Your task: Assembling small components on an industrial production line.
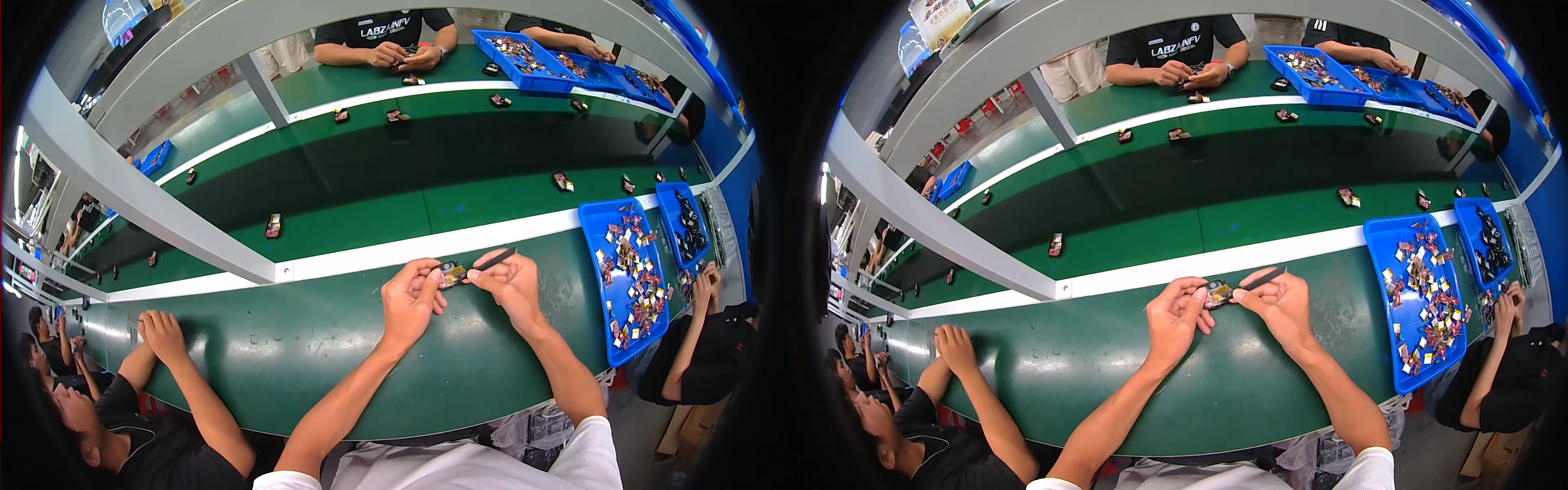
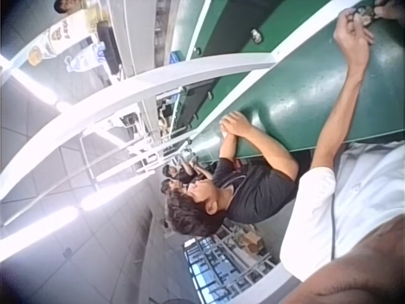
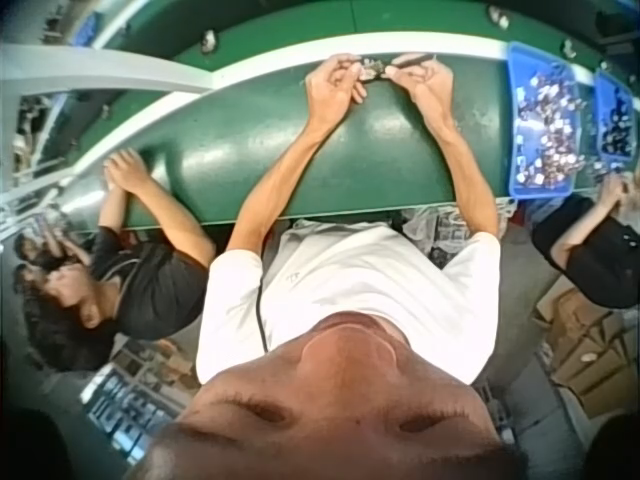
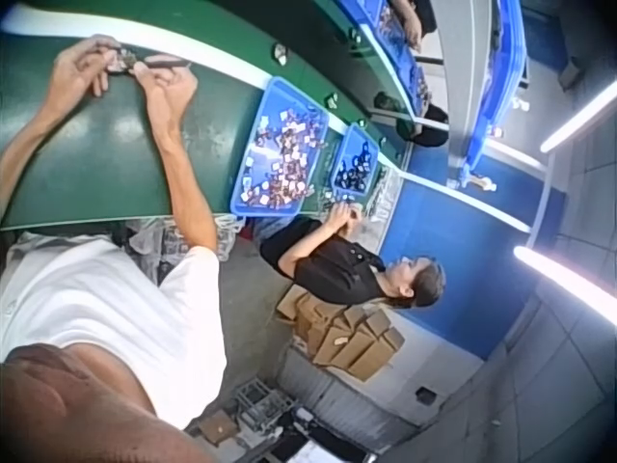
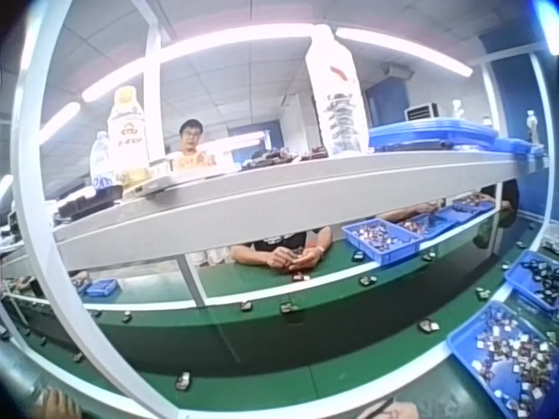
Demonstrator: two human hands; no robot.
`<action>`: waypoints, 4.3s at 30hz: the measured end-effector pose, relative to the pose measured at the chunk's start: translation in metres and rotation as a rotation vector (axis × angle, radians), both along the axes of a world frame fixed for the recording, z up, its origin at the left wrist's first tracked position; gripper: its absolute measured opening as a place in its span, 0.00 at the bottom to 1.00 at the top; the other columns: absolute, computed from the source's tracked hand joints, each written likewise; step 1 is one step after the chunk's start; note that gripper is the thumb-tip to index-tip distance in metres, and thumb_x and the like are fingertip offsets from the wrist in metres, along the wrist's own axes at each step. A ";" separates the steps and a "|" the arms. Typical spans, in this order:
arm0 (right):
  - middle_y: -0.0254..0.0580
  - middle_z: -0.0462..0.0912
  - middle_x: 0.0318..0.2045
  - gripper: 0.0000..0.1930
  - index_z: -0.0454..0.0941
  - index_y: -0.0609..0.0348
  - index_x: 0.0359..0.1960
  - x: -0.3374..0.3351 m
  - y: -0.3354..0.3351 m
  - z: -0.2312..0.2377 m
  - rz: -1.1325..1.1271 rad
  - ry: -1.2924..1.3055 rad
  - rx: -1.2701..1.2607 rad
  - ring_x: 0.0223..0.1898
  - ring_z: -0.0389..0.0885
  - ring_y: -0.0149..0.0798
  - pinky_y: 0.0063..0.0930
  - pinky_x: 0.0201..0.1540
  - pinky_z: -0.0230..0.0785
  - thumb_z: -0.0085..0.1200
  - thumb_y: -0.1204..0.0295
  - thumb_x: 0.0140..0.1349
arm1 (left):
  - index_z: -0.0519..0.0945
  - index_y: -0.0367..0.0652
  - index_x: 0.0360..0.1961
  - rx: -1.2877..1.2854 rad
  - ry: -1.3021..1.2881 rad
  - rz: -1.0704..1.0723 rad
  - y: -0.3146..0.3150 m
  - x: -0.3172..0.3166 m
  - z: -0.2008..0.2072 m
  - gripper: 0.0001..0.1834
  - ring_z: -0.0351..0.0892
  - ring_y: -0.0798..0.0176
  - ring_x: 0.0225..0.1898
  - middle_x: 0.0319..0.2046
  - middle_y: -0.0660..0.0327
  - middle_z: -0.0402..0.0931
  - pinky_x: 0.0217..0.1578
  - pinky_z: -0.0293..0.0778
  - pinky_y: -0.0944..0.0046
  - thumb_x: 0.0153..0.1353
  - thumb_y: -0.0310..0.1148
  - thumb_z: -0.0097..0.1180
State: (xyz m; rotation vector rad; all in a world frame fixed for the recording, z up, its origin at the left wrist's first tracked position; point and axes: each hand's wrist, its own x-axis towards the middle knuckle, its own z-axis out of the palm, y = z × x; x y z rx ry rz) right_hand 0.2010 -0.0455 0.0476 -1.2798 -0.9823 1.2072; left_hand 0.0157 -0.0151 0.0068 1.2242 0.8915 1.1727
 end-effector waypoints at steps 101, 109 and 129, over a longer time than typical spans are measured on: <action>0.34 0.91 0.29 0.09 0.85 0.55 0.30 -0.016 -0.009 -0.020 -0.101 -0.809 0.925 0.13 0.75 0.26 0.22 0.17 0.57 0.67 0.84 0.49 | 0.78 0.26 0.57 -0.085 -0.070 -0.143 0.010 -0.010 -0.008 0.17 0.80 0.67 0.25 0.30 0.55 0.83 0.24 0.79 0.68 0.70 0.24 0.58; 0.33 0.91 0.31 0.10 0.85 0.54 0.29 -0.015 -0.011 -0.032 -0.131 -0.868 1.097 0.17 0.80 0.31 0.22 0.19 0.61 0.67 0.83 0.45 | 0.80 0.27 0.54 -0.062 -0.020 -0.110 0.008 -0.009 -0.012 0.15 0.80 0.68 0.24 0.27 0.56 0.82 0.24 0.78 0.69 0.70 0.24 0.58; 0.35 0.82 0.17 0.07 0.87 0.55 0.30 -0.009 -0.006 -0.025 -0.295 -0.666 0.844 0.10 0.70 0.32 0.28 0.17 0.61 0.73 0.77 0.49 | 0.83 0.25 0.43 -0.052 0.117 0.113 0.044 -0.012 0.016 0.09 0.82 0.64 0.21 0.28 0.53 0.83 0.23 0.81 0.67 0.64 0.20 0.58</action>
